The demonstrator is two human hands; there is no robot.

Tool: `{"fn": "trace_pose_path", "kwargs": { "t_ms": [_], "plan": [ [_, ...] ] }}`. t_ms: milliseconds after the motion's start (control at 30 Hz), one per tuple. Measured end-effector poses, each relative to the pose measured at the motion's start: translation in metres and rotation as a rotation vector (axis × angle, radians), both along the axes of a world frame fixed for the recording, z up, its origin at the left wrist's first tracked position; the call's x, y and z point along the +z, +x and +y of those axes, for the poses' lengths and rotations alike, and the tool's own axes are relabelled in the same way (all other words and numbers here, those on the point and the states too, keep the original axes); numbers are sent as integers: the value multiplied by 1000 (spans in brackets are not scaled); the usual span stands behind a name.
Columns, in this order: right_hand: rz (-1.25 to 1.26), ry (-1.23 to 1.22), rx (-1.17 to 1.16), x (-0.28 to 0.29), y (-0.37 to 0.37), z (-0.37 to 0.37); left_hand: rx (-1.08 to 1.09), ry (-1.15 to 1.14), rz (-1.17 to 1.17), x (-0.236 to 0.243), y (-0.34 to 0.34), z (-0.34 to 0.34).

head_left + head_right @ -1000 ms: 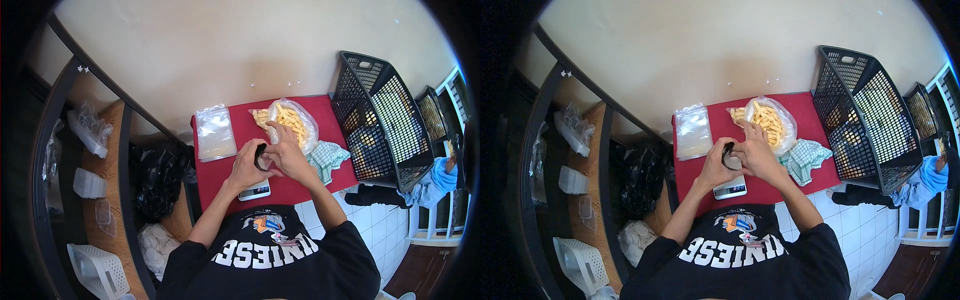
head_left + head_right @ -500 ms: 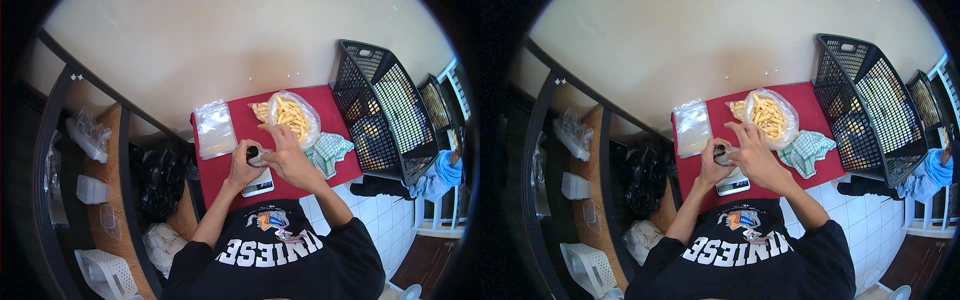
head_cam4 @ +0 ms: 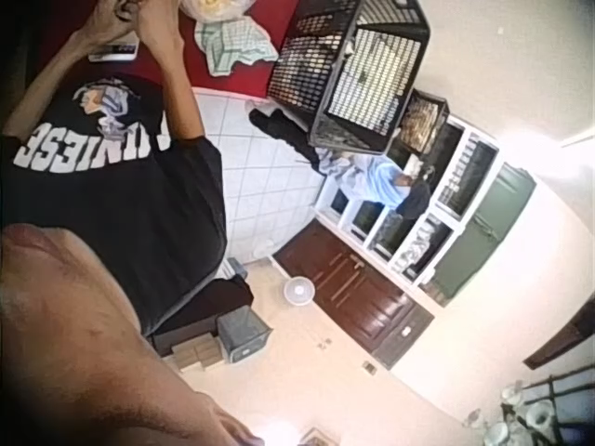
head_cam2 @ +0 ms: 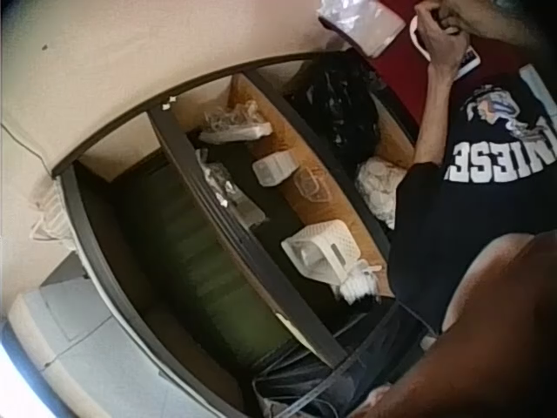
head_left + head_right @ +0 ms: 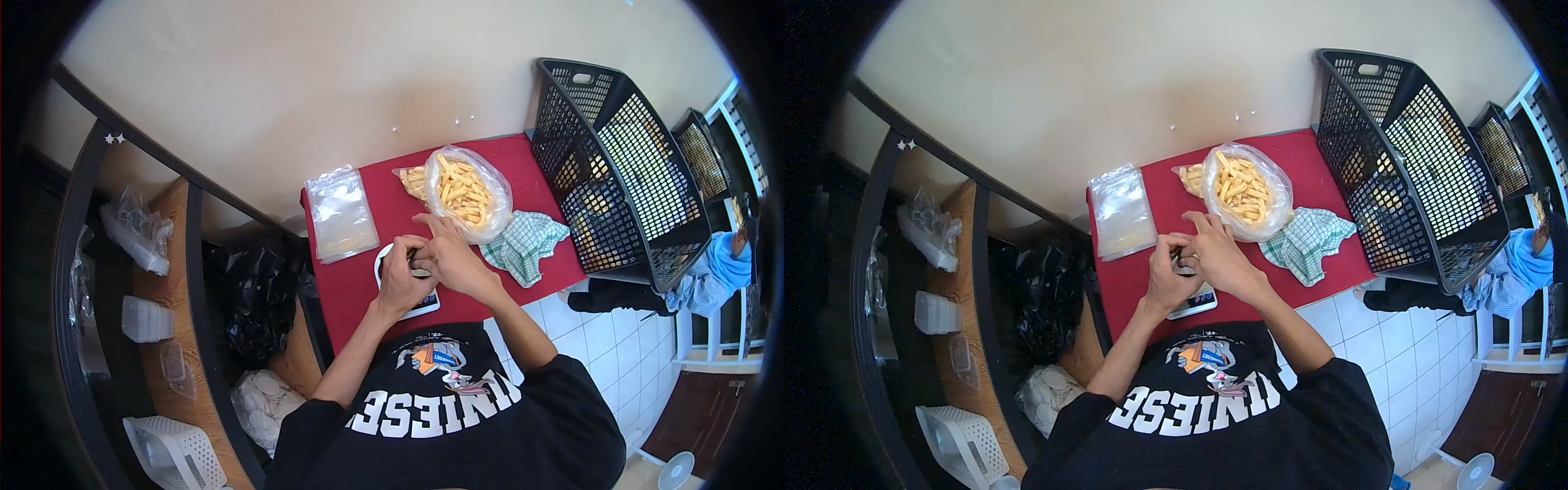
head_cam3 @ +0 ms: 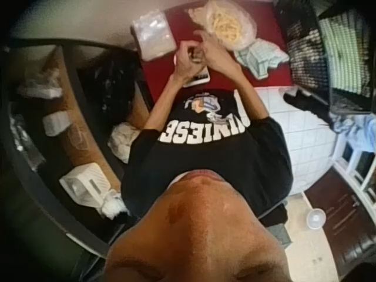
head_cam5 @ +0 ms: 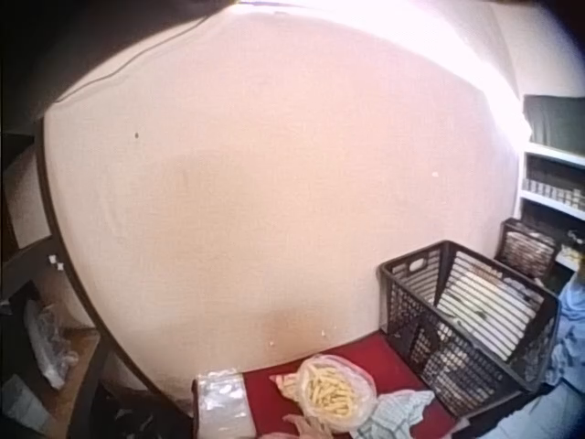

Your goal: Weighing and placing fries into small plastic bags.

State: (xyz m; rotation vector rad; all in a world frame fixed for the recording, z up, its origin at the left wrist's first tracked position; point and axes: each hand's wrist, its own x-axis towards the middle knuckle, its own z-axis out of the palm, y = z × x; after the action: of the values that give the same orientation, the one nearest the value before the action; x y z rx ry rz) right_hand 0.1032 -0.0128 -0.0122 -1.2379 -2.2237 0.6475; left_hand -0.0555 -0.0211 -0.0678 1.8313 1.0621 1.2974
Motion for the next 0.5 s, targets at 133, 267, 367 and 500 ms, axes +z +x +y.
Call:
{"fn": "trace_pose_path", "kwargs": {
  "t_ms": [133,267,367,500],
  "plan": [
    [260,-110,-20,7,9,-4,66,104,72,10,-4,0],
    [393,-214,-137,7,12,-12,90,80,201,30,-4,-12],
    [418,72,-98,8,16,-19,110,90,375,24,-11,-14],
    [782,-162,-241,20,22,-35,202,-10,164,11,-16,-10]
  ]
}}
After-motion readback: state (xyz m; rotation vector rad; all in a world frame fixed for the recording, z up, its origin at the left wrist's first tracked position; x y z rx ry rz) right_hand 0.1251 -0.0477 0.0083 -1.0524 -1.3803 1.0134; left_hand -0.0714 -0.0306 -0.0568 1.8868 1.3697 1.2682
